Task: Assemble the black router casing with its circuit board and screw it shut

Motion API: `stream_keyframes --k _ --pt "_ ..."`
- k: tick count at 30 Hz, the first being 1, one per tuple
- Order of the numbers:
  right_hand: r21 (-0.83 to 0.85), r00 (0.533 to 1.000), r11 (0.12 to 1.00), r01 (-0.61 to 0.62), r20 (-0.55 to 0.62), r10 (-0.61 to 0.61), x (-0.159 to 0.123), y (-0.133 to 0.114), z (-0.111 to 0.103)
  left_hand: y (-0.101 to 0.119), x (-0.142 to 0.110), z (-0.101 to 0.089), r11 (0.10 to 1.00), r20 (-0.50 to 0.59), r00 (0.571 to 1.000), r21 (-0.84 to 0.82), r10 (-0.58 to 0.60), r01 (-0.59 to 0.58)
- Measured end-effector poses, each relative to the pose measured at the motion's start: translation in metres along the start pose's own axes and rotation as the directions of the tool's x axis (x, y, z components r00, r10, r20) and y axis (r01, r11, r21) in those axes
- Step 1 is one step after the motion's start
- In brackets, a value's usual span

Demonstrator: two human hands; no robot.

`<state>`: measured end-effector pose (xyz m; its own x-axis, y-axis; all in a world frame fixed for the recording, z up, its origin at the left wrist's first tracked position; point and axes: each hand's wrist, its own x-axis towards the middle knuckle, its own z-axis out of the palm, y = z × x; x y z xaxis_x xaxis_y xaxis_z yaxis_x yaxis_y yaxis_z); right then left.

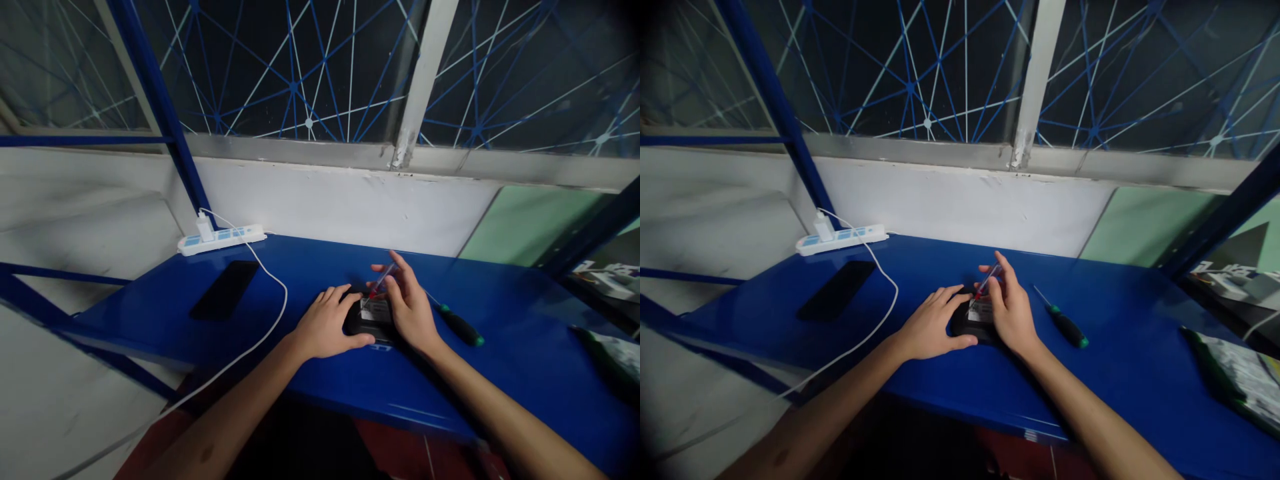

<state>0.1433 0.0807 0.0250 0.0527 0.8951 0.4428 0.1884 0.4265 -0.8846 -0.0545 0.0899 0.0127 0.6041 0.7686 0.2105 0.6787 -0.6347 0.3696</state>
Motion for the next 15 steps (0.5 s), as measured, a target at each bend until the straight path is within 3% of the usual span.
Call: stream_keyframes --k 11,15 --pt "-0.053 0.991 0.998 0.03 -0.127 -0.036 0.0045 0.0046 -0.0003 0.0001 0.0007 0.0009 1.0 -0.01 1.0 0.001 0.014 -0.014" --pt "-0.003 0.993 1.0 0.014 -0.121 -0.015 0.0037 0.0024 0.0004 0.0001 -0.0003 0.0007 1.0 -0.017 1.0 0.005 0.019 -0.019"
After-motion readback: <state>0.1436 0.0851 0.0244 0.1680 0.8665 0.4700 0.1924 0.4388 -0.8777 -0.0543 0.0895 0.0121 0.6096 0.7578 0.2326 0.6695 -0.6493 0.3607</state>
